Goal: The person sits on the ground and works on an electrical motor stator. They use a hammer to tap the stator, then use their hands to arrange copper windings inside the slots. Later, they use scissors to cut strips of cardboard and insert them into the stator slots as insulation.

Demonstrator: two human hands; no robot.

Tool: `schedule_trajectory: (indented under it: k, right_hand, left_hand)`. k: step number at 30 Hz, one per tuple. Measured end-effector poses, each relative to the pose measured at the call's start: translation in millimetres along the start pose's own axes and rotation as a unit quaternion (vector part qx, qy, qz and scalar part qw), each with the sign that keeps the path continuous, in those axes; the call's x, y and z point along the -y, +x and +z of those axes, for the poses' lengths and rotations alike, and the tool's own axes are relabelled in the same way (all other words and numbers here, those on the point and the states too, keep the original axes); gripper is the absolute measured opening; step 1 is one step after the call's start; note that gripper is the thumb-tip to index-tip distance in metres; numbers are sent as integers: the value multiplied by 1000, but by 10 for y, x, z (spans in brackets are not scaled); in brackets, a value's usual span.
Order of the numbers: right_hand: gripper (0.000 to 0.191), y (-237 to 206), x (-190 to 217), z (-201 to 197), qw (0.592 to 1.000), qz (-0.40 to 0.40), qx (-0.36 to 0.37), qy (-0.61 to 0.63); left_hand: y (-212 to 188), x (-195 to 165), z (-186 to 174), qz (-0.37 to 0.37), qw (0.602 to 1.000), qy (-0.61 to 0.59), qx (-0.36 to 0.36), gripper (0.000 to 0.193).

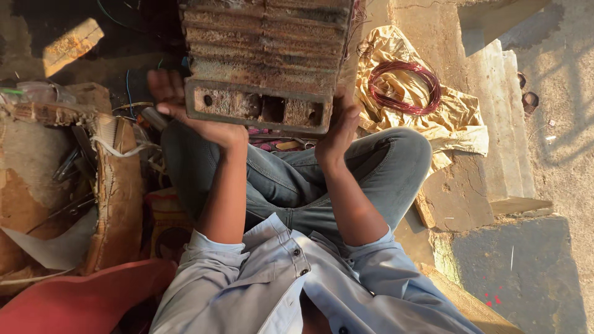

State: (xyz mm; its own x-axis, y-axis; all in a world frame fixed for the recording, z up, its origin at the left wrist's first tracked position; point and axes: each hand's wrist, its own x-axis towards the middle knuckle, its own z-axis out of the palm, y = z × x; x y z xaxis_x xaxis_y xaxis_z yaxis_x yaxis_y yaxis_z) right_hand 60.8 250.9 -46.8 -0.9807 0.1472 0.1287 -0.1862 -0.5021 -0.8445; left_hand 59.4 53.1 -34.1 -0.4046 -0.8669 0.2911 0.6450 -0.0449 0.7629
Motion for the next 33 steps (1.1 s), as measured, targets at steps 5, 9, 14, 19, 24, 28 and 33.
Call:
schedule_trajectory:
  k: [5, 9, 14, 19, 24, 28, 33]
  right_hand:
    - [98, -215, 158, 239, 975, -135, 2, -174]
    - [97, -162, 208, 340, 940, -201, -34, -273]
    - [83, -91, 206, 250, 943, -201, -31, -265]
    - [60, 121, 123, 61, 951, -222, -4, -216]
    - [65, 622, 165, -318, 960, -145, 71, -230]
    - [77, 1106, 219, -459, 943, -190, 95, -256]
    - [81, 1052, 281, -340, 936, -208, 72, -276]
  left_hand:
    - [83, 1090, -525, -412, 891, -164, 93, 58]
    - [117, 1342, -852, -463, 859, -176, 129, 57]
    - [-98, 1298, -968, -487, 842, -178, 150, 56]
    - [-228, 1279, -925, -502, 824, -185, 189, 55]
    - [-596, 1210, -732, -454, 831, -258, 191, 54]
    - [-927, 1085, -397, -271, 916, -217, 201, 51]
    - [-787, 1153, -188, -311, 871, -312, 217, 55]
